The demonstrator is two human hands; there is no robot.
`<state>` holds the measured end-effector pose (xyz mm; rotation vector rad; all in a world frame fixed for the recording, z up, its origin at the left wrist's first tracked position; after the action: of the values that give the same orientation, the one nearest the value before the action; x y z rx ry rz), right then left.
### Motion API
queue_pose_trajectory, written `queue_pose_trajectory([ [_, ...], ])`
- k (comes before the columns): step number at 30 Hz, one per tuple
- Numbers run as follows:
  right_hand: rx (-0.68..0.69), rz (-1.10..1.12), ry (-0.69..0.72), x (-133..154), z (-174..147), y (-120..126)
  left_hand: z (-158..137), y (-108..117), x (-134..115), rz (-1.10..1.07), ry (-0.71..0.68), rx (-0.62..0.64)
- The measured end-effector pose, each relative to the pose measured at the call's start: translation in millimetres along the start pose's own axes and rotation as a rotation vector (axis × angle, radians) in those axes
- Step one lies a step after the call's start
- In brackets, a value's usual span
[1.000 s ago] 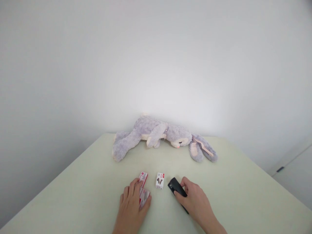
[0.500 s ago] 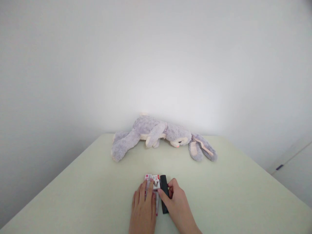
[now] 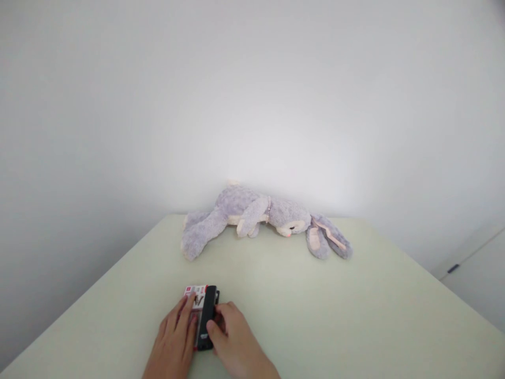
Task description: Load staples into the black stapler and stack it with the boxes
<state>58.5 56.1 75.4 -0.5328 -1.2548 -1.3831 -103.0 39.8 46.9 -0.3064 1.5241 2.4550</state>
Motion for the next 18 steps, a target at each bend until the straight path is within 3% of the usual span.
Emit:
queue_pose_trajectory([
  [3, 0.003, 0.003, -0.016, -0.1, 22.3, -26.3, 14.0, 2.9, 33.7, -0.018, 0.04, 0.017],
  [6, -0.008, 0.0, -0.012, 1.5, 31.6, -38.8, 23.6, 6.3, 50.1, -0.005, 0.095, 0.029],
  [10, -0.09, -0.011, -0.039, -7.2, 10.3, -14.8, 20.1, 37.3, 49.1, -0.002, 0.247, -0.099],
  [12, -0.139, -0.121, -0.026, -16.2, -11.8, 19.1, 11.2, 56.3, 28.2, -0.063, 0.249, -0.198],
  [14, -0.187, -0.321, 0.0, -27.0, -37.2, 63.1, 2.0, 63.5, -7.6, -0.128, 0.179, -0.252],
  [16, -0.168, -0.503, -0.032, -44.1, -61.1, 101.9, -4.8, 54.4, -53.1, -0.171, 0.054, -0.248],
  [18, -0.091, -0.637, -0.105, -63.0, -79.4, 127.7, -8.7, 26.0, -100.6, -0.214, -0.123, -0.127],
])
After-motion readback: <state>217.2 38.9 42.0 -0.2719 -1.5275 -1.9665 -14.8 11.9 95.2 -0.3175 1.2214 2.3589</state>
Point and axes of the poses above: each hand's wrist, its own z-axis towards the middle knuckle, its own y-axis out of the back of the hand, x = y × z, the point moved 9 cm from there along z, towards the middle knuckle, and after that the axes turned 13 degrees about y, right-handed, at the moved point
